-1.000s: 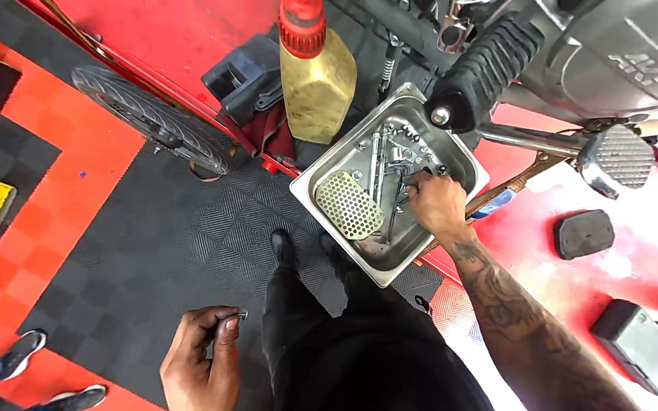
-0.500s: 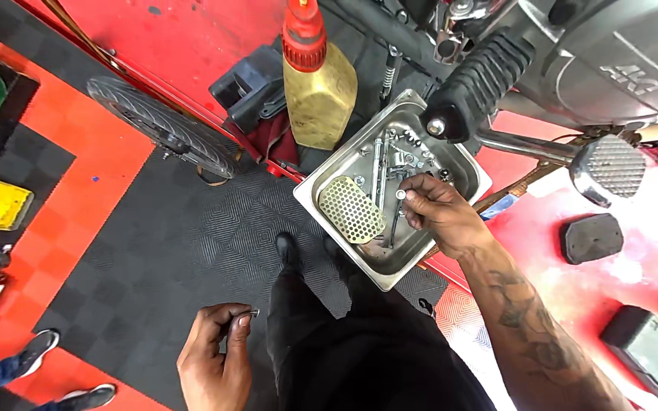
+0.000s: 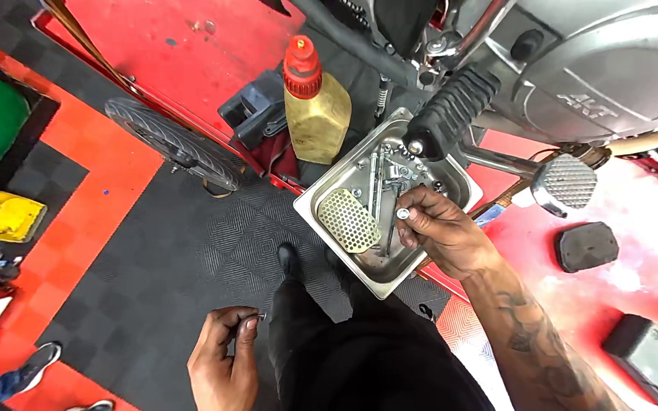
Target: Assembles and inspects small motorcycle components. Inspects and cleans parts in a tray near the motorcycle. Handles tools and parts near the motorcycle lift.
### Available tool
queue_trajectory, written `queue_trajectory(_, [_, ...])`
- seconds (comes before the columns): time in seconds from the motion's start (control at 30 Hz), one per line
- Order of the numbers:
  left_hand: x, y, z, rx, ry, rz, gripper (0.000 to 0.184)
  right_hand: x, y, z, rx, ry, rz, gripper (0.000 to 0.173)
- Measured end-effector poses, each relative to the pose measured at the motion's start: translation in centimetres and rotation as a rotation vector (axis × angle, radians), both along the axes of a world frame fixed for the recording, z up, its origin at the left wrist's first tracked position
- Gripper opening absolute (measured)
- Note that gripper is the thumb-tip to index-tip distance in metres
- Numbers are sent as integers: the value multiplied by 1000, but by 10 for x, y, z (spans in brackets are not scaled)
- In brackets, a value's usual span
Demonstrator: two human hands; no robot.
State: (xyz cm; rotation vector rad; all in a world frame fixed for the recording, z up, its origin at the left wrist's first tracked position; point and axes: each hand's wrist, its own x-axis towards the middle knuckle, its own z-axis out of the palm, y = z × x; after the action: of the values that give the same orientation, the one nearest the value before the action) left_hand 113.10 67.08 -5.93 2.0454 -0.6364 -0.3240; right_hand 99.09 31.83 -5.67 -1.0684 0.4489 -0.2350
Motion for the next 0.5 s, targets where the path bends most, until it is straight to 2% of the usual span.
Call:
queue_trajectory(0.27, [0,-14,5,-42,-20,-17,19,-11,12,17,96,-101,19,15])
queue_trajectory(0.5, [-5,-25,13,-61,-50,-47,20,-28,23,31,87,-55,-4,25])
